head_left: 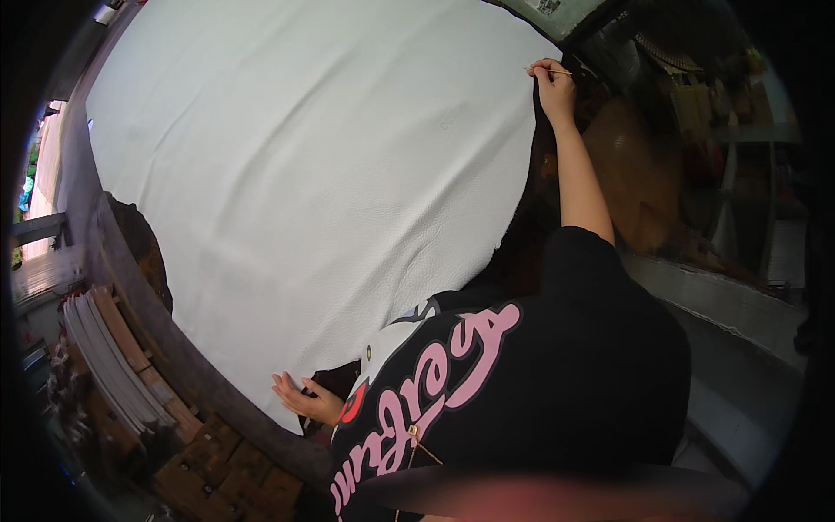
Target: The person carries a folded white fabric to a table, unfolds it, and uses a pencil to mark several points on the fabric. The person then walks through a cluttered room and briefly handles some papers before exiting.
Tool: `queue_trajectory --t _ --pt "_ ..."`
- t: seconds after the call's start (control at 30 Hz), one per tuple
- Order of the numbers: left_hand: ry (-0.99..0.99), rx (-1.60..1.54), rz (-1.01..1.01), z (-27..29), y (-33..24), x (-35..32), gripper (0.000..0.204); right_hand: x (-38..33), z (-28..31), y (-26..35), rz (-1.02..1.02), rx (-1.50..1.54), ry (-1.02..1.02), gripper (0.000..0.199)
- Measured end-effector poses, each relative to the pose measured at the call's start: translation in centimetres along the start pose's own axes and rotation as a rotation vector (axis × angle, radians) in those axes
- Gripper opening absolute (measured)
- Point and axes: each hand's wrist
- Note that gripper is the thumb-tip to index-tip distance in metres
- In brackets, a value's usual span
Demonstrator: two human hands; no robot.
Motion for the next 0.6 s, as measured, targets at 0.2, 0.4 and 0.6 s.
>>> queue_trajectory --t 0.2,0.4,0.6 --pt "-0.002 -0.034 -0.005 0.1 0.3 -0.2 0.037 -4.7 2.9 1.3 0.132 -0.198 0.04 0.012" --pt "0.003 -0.04 -0.019 0.6 0.4 -0.4 0.039 -11.7 5.9 4.4 0.272 -0.263 0.016 0.011" --pt "-0.003 -0.053 -0.053 0.6 0.1 0.1 0.038 -17.9 8.6 8.4 0.297 -0.185 0.078 0.009"
Point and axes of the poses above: each hand's wrist, its own x-axis towards the middle knuckle, its own z-axis out of the back of the hand, y = z × x, and after that the axes turned 14 degrees about -x, right-handed
